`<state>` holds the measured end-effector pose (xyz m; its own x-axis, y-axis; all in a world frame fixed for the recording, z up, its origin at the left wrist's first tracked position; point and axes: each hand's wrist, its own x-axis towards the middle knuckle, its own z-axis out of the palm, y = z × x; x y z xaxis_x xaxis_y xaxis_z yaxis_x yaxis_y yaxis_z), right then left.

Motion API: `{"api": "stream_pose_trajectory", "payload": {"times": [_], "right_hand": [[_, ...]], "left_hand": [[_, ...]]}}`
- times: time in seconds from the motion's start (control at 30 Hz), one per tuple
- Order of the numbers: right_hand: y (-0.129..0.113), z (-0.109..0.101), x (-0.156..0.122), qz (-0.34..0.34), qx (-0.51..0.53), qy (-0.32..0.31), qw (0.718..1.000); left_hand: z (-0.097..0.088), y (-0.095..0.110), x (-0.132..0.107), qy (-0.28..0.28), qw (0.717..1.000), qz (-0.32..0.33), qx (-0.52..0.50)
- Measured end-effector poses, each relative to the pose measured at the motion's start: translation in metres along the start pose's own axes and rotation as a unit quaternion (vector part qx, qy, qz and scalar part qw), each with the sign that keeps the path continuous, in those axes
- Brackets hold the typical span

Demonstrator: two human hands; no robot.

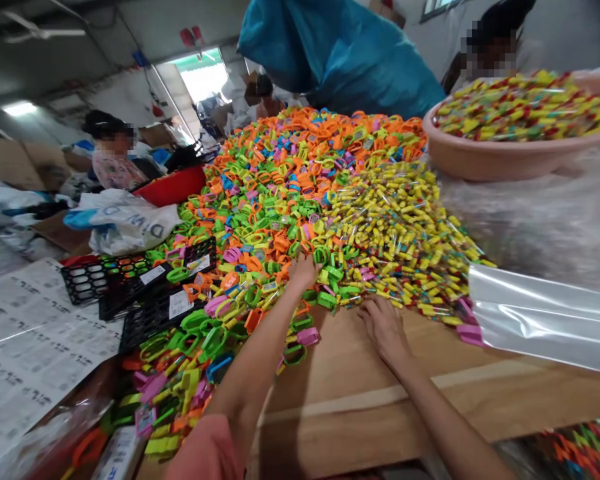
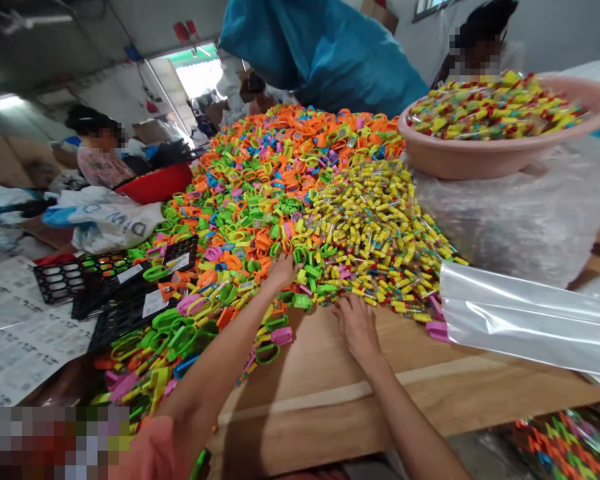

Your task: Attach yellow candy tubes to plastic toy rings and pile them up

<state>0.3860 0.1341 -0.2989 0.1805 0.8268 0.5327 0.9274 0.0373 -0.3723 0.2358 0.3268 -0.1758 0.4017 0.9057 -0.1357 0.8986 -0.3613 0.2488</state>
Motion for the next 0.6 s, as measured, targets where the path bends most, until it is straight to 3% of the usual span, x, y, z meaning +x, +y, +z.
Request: {"api": "stream_pose_trajectory", "payload": {"times": [0.13, 0.4, 0.6], "right_hand": [[0.001, -0.005, -0.001, -0.004, 0.033, -0.008, 0.999], [-0.01, -0.029, -0.005, 0.03, 0.009, -0.04, 0.999], [-0.027, -0.047, -0.006, 0.081, 0.1, -0.014, 0.992]], "left_hand": [[0.006, 0.008, -0.012, -0.008, 0.999, 0.045, -0.024], [-0.022, -0.005, -0.058, 0.041, 0.988, 0.148, -0.025], [-0.009, -0.008, -0.09, -0.001, 0.989, 0.141, 0.047]]}}
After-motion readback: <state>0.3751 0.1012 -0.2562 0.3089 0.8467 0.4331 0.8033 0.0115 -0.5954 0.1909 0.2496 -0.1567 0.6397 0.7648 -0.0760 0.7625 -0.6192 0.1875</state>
